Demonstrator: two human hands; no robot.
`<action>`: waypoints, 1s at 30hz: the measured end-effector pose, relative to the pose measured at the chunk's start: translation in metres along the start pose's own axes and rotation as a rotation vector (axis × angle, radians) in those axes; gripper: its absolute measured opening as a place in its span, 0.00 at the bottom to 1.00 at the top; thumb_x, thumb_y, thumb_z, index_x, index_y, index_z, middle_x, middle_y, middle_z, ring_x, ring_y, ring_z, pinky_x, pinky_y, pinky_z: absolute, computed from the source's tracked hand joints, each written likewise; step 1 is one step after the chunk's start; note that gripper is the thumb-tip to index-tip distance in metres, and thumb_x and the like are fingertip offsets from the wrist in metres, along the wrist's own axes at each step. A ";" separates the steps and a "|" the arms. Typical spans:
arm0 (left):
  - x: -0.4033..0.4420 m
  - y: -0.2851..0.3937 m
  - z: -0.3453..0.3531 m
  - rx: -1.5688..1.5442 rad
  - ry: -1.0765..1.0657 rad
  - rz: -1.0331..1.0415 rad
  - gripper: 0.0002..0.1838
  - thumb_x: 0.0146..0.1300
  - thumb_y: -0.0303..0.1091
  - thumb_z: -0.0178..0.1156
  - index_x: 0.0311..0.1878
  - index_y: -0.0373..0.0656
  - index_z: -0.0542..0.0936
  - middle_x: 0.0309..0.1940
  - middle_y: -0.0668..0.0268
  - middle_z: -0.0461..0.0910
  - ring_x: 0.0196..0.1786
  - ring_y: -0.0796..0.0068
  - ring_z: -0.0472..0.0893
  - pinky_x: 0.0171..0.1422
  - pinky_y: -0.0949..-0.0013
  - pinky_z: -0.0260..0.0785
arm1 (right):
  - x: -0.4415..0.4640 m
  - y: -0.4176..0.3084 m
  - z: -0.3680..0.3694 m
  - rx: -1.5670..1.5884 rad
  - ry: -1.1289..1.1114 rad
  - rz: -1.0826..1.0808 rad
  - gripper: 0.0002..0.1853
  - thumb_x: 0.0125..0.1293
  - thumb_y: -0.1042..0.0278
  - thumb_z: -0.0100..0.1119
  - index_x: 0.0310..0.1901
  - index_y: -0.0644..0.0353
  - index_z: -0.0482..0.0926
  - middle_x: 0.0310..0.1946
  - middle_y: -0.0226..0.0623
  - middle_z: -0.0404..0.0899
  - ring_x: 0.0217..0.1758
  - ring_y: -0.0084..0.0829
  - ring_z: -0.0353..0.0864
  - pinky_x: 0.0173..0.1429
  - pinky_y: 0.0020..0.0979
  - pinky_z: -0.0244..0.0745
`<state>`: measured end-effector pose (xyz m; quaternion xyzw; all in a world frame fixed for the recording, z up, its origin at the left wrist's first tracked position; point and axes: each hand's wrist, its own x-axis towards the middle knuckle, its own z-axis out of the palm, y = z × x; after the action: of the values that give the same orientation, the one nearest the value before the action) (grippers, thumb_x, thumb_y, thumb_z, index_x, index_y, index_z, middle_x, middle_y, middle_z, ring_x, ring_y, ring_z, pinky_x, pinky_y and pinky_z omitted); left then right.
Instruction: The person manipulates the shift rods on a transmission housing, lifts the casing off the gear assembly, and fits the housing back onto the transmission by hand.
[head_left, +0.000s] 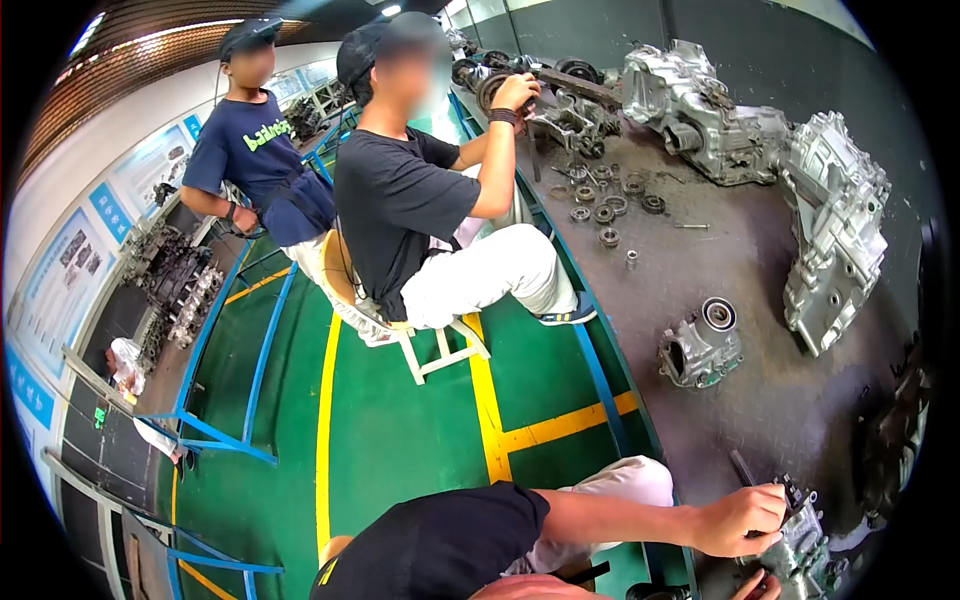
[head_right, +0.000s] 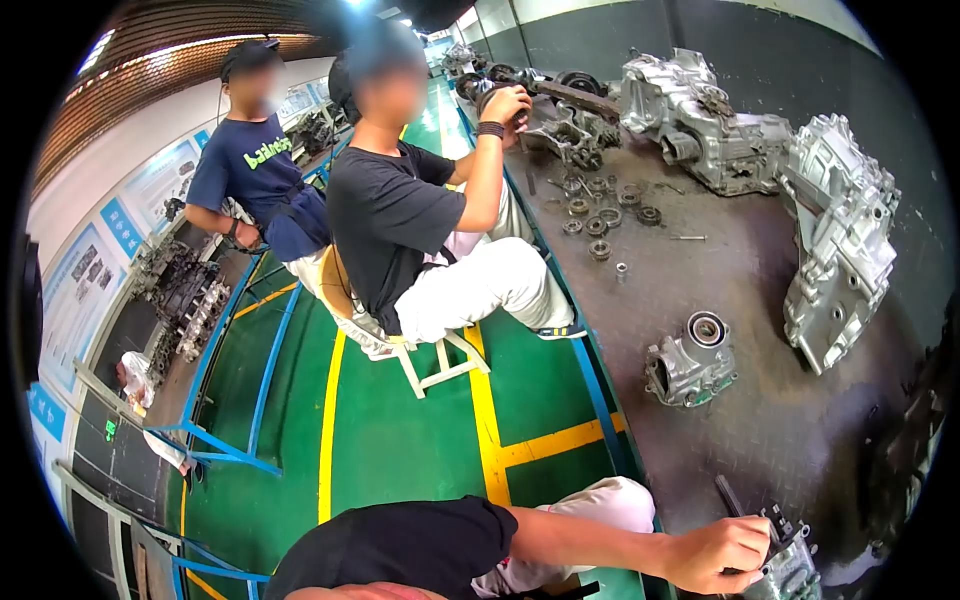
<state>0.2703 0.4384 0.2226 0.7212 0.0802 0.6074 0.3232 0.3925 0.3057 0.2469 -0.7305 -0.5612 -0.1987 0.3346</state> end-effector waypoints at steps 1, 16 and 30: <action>0.001 0.001 -0.001 -0.008 -0.004 -0.022 0.14 0.60 0.21 0.63 0.23 0.34 0.69 0.27 0.57 0.71 0.37 0.55 0.70 0.44 0.56 0.65 | 0.000 0.001 0.001 -0.025 -0.008 0.009 0.11 0.67 0.56 0.75 0.38 0.52 0.86 0.24 0.31 0.83 0.20 0.29 0.81 0.25 0.31 0.75; 0.001 0.005 0.002 -0.021 -0.042 -0.026 0.15 0.62 0.21 0.62 0.23 0.34 0.67 0.27 0.58 0.68 0.37 0.55 0.68 0.43 0.56 0.64 | -0.007 0.013 0.002 -0.070 -0.063 0.014 0.12 0.70 0.54 0.71 0.46 0.51 0.87 0.29 0.33 0.87 0.22 0.33 0.84 0.26 0.33 0.77; -0.001 0.004 0.001 0.008 -0.090 -0.033 0.12 0.64 0.23 0.63 0.26 0.35 0.72 0.30 0.61 0.73 0.38 0.59 0.70 0.45 0.59 0.66 | 0.003 -0.006 -0.009 -0.009 -0.040 0.099 0.16 0.69 0.52 0.72 0.49 0.53 0.82 0.28 0.33 0.86 0.21 0.33 0.84 0.25 0.33 0.75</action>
<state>0.2703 0.4344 0.2244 0.7477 0.0799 0.5687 0.3333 0.3889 0.3028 0.2566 -0.7629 -0.5299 -0.1696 0.3292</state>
